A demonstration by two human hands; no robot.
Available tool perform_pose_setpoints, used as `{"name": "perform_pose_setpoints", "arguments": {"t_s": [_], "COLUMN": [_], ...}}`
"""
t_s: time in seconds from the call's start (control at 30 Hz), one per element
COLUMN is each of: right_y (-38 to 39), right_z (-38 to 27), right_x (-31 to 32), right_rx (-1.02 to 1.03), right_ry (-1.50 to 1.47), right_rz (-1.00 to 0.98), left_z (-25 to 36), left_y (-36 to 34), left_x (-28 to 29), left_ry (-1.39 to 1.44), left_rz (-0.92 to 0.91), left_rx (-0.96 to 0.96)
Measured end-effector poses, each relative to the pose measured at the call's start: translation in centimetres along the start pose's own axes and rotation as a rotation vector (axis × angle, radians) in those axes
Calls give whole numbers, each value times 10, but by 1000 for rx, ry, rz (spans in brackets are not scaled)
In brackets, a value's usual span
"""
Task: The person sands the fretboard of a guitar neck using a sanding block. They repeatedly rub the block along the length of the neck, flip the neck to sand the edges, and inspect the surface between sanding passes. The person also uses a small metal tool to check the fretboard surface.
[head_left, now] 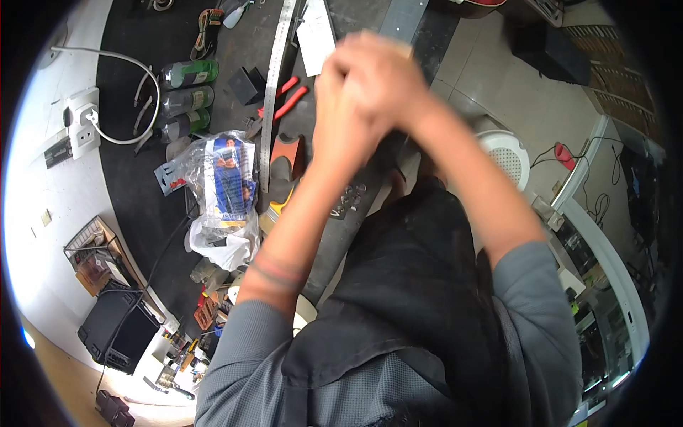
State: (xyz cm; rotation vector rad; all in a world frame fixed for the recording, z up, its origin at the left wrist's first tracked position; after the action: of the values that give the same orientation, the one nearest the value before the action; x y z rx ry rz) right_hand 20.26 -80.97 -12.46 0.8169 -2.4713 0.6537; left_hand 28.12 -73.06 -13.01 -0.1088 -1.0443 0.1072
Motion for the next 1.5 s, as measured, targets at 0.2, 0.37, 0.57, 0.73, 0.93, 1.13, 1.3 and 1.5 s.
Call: {"name": "perform_pose_setpoints", "arguments": {"t_s": [0.2, 0.37, 0.57, 0.73, 0.93, 1.13, 1.3, 1.5], "right_y": [1, 83, -30, 36, 52, -29, 78, -4], "right_z": [7, -69, 30, -23, -45, 28, -58, 11], "right_x": [2, -69, 25, -26, -46, 23, -67, 0], "right_rx": [43, 20, 10, -40, 4, 67, 20, 38], "right_ry": [-45, -50, -30, -126, -19, -3, 9, -14], "right_rz": [58, 26, 50, 15, 42, 110, 80, 65], "left_z": [4, -5, 11, -9, -6, 10, -9, -1], "left_y": [-1, 112, -42, 55, 80, -35, 112, 4], "left_x": [0, 22, -2, 0, 17, 4, 20, 2], "left_ry": [30, -61, 33, 32, 8, 63, 36, 95], "left_rz": [2, -79, 16, -28, 18, 47, -57, 37], "left_rx": [10, 54, 7, -2, -43, 23, 63, 19]}}
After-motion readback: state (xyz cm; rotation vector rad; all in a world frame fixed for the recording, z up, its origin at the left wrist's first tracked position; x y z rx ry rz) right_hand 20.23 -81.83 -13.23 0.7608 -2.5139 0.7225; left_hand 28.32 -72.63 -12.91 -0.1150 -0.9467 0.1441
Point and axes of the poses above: each hand's wrist, its own y-axis away from the middle knuckle, its own x-axis out of the back of the hand, z = x × y, the point moved 6 cm from there along -y, towards the middle knuckle, and after that the axes turned 2 degrees about -x, right-handed, at the moved point
